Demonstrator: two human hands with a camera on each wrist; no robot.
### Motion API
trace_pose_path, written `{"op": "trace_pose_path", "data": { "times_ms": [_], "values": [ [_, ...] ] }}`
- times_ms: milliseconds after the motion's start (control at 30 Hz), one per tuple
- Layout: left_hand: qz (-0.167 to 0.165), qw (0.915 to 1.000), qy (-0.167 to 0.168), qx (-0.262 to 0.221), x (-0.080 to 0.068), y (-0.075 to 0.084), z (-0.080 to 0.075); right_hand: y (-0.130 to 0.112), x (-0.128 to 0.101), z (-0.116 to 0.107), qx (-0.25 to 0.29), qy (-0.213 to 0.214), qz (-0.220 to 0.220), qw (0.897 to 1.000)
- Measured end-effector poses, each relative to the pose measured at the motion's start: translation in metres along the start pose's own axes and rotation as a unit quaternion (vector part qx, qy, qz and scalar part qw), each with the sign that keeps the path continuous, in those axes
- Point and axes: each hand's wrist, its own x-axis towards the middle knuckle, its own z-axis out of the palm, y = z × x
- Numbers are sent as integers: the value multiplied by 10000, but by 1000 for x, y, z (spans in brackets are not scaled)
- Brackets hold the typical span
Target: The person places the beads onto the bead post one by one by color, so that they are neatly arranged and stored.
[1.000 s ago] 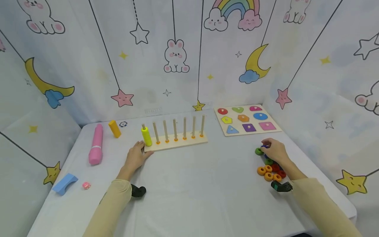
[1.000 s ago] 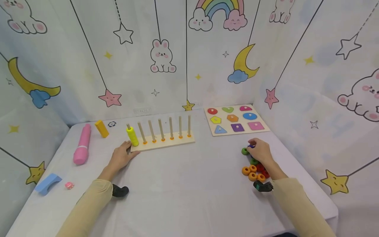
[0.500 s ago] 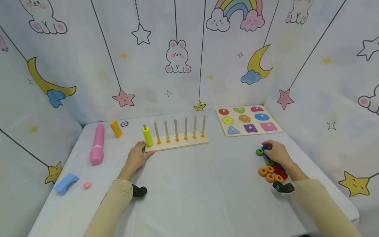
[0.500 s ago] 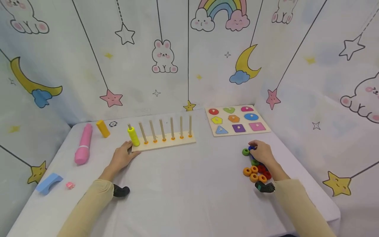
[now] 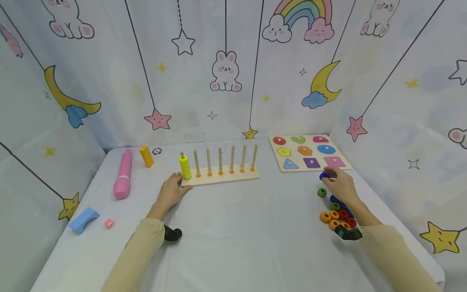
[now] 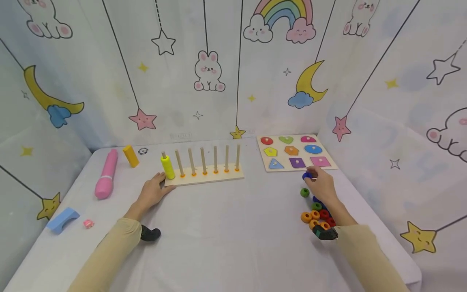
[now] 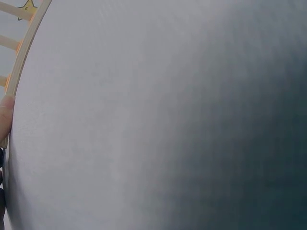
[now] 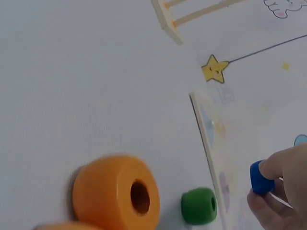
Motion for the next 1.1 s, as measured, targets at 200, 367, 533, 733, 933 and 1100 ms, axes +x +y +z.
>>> {"op": "trace_pose_path", "data": {
  "times_ms": [200, 367, 533, 733, 933, 1100],
  "values": [
    [-111, 9998, -138, 10, -3, -3, 4, -37, 18, 23, 532, 20, -604, 9968],
    [-2, 10000, -58, 54, -2, -1, 2, -90, 37, 38, 1117, 194, -1175, 9866],
    [-3, 10000, -38, 49, 0, 1, -2, -148, 58, 58, 1590, 255, -1820, 9700],
    [-39, 10000, -74, 26, -1, 4, -4, -212, 69, 88, 2140, 65, -2537, 9433],
    [-131, 9998, -142, 43, 2, 3, -5, -261, 82, 129, 2457, -348, -2890, 9246],
    [-180, 9997, -178, -1, 1, 4, -5, -294, 88, 154, 2557, -639, -3332, 9053]
  ]
}}
